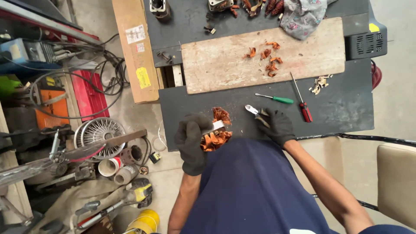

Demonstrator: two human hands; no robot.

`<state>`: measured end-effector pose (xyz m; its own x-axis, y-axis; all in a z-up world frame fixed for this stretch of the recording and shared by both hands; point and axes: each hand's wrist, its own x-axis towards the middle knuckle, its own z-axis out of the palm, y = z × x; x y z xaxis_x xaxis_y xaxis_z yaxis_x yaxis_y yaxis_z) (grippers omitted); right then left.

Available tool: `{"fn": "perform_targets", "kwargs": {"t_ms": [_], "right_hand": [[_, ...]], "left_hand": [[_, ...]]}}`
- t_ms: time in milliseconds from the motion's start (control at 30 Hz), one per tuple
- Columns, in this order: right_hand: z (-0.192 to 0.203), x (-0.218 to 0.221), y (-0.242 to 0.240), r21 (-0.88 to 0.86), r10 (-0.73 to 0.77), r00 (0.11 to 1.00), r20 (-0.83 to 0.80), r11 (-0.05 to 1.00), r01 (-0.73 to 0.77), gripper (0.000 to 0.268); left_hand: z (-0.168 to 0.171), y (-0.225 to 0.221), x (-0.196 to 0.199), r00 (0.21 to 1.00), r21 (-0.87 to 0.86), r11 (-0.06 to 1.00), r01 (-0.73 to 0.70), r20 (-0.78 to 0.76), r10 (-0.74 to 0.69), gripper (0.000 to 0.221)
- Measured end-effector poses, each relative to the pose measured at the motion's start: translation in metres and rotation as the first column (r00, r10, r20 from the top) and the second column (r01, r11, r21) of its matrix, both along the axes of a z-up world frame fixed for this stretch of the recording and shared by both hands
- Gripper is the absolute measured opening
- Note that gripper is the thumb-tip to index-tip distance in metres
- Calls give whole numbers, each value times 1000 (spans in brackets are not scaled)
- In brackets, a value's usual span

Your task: Dismantling a motor stator to remove copper windings and plastic parts using pliers and a screwdriver

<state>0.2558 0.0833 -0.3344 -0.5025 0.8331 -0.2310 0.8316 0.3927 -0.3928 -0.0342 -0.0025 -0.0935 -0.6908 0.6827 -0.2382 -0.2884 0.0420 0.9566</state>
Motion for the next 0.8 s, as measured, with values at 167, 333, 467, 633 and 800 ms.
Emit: {"fn": "perform_targets", "kwargs": {"t_ms": [167, 333, 467, 633, 800], "right_hand": [[-31, 4, -9, 77, -1, 996, 85, 997, -5, 74], [9, -14, 9, 160, -59, 995, 77, 986, 46, 68], [-40, 14, 57, 386, -178, 983, 45, 911, 147, 59], [-97, 47, 81, 298, -28, 988, 153, 954, -19, 60], [-42, 29, 83, 150, 48, 997, 63, 987, -57, 36]], "left_hand": [[9, -4, 4, 1000, 202, 979, 17, 0, -17, 37], [6, 3, 5, 1000, 239, 971, 22, -10, -20, 34], [5, 8, 4, 999, 273, 961, 48, -22, -44, 31], [1, 18, 3, 999, 309, 950, 44, -39, -33, 30], [-3, 29, -4, 998, 366, 928, 65, -40, -54, 32]]}}
